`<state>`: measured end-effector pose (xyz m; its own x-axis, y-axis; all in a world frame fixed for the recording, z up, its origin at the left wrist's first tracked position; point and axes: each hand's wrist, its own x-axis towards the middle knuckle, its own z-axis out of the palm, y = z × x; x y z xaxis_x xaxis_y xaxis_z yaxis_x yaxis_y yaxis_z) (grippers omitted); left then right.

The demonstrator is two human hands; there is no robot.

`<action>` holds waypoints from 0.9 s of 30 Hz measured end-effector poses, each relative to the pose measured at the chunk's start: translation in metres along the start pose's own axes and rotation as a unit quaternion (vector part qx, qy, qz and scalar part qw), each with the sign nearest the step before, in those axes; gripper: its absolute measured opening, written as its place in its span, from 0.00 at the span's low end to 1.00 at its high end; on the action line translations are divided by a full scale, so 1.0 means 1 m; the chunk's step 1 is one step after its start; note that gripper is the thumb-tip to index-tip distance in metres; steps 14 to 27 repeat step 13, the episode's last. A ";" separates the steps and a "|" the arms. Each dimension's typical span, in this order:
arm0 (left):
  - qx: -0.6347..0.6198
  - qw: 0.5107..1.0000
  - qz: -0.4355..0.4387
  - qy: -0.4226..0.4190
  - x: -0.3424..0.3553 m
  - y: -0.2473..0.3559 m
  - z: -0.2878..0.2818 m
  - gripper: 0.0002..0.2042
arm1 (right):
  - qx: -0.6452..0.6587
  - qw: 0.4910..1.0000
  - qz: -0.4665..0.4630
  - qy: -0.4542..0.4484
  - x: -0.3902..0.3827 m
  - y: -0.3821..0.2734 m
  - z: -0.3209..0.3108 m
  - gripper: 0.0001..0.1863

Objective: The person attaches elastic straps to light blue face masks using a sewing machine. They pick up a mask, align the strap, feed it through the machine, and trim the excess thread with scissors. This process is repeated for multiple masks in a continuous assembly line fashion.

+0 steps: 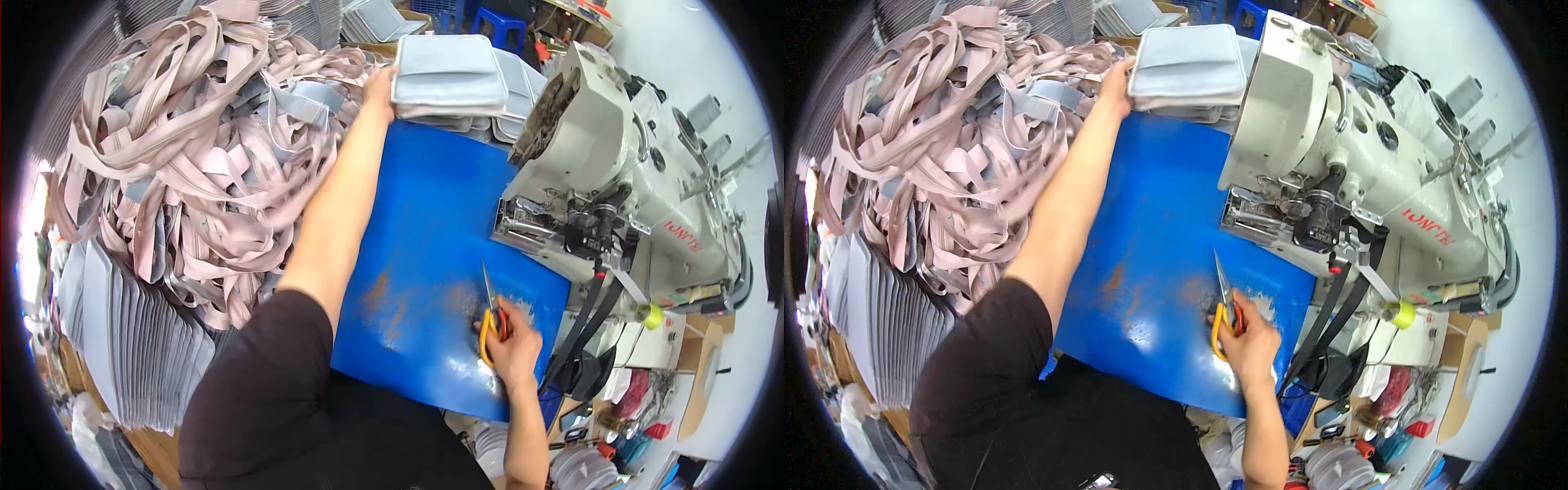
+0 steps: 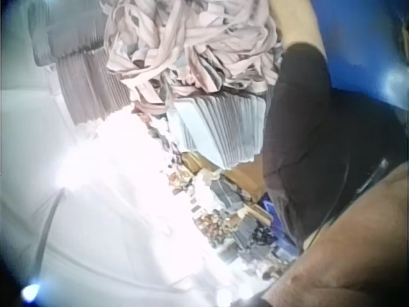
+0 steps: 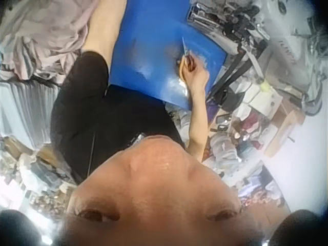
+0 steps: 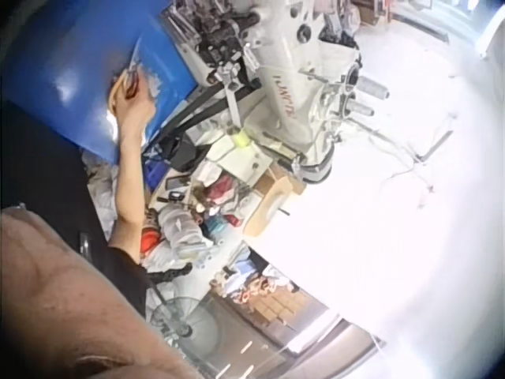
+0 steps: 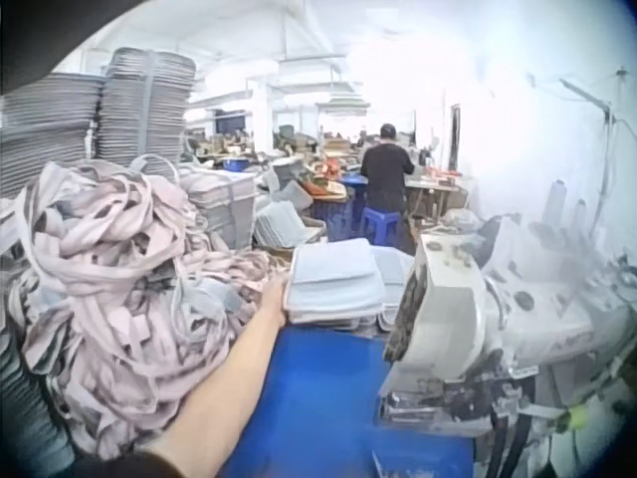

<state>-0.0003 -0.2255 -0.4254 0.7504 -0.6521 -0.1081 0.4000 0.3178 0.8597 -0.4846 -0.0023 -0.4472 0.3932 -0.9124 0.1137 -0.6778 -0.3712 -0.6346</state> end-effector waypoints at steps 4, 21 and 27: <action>0.205 0.952 0.200 0.105 0.075 0.033 0.027 0.22 | -0.034 0.999 -0.010 0.007 -0.014 -0.001 -0.008 0.28; 0.368 0.798 0.450 -0.158 -0.009 0.353 0.080 0.17 | 0.010 1.000 -0.002 -0.019 -0.017 0.027 0.004 0.37; 0.368 0.798 0.450 -0.158 -0.009 0.353 0.080 0.17 | 0.010 1.000 -0.002 -0.019 -0.017 0.027 0.004 0.37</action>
